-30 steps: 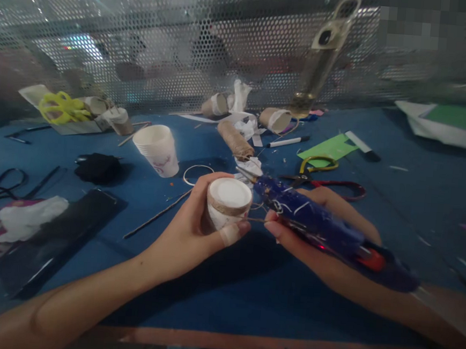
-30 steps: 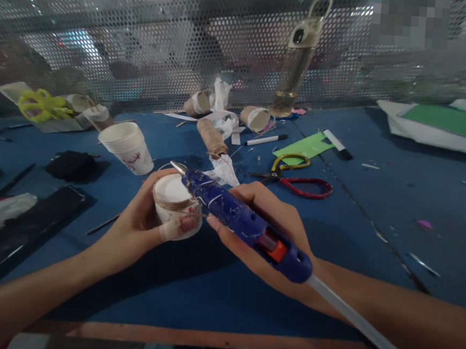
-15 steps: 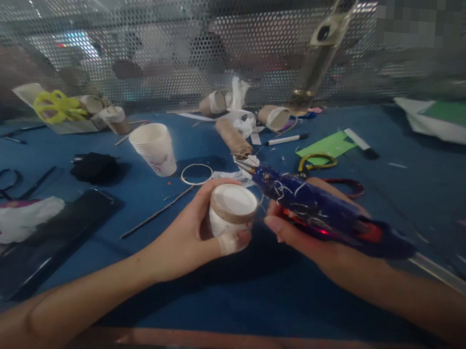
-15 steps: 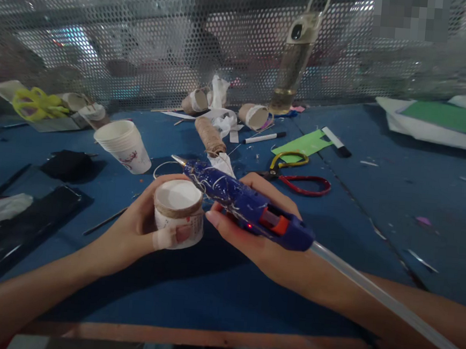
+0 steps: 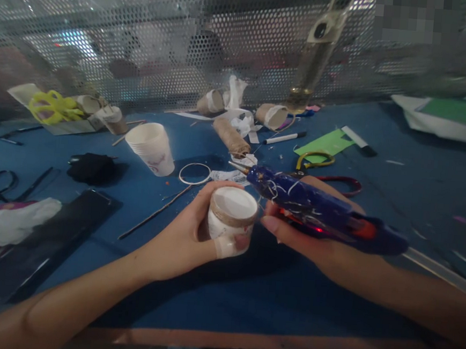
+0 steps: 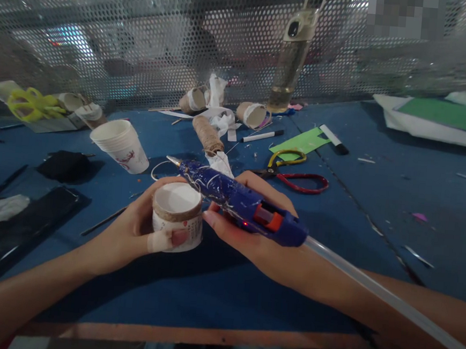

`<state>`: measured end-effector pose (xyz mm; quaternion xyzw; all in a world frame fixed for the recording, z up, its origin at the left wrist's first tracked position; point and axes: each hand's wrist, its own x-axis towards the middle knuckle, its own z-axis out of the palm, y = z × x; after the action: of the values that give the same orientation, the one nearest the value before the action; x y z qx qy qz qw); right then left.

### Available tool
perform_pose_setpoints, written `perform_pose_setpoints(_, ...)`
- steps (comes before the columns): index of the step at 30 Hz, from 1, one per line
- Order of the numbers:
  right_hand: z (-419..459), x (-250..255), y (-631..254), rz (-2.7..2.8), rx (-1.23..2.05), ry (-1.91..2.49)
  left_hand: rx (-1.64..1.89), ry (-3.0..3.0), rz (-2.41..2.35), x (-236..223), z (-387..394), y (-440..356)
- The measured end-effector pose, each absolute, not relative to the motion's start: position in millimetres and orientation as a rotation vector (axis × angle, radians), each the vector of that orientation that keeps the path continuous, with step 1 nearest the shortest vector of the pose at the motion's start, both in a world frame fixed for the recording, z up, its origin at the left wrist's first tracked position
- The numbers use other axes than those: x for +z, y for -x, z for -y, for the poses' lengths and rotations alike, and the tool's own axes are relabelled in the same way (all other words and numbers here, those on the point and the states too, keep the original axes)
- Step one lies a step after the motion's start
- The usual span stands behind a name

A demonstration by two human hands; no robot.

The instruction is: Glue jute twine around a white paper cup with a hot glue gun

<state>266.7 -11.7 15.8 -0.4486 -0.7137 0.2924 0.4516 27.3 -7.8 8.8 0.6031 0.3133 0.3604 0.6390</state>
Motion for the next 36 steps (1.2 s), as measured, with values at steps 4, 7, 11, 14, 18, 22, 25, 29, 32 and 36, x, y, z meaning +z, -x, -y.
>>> perform_pose_setpoints(4,12.1,16.2,-266.1,1.756,0.750,1.096,0.804,-1.372,-0.723,9.3,7.8,-27.3)
perform_pose_setpoints(7,12.2,16.4,-265.4,1.761,0.740,1.095,0.802,-1.366,-0.727,9.1,7.4,-27.6)
perform_pose_setpoints(11,12.0,16.7,-264.9,1.775,0.726,1.108,0.809,-1.394,-0.733,7.2,7.2,-26.7)
perform_pose_setpoints(14,11.6,17.6,-264.7,1.793,0.707,1.096,0.808,-1.414,-0.739,6.8,7.2,-26.2)
perform_pose_setpoints(18,12.0,19.9,-263.7,1.790,0.710,1.066,0.809,-1.446,-0.763,7.9,7.9,-25.9)
perform_pose_setpoints(22,13.4,20.6,-264.7,1.814,0.728,1.081,0.800,-1.470,-0.749,6.3,8.0,-23.8)
perform_pose_setpoints(25,14.2,18.2,-268.6,1.848,0.684,1.099,0.764,-1.443,-0.714,5.0,7.0,-22.8)
perform_pose_setpoints(29,14.1,14.5,-272.5,1.865,0.642,1.105,0.716,-1.420,-0.697,8.2,7.1,-25.9)
perform_pose_setpoints(32,13.9,13.9,-271.3,1.851,0.644,1.127,0.721,-1.392,-0.765,11.1,7.9,-29.3)
perform_pose_setpoints(36,14.2,15.4,-268.9,1.830,0.674,1.106,0.725,-1.342,-0.779,10.0,7.3,-29.4)
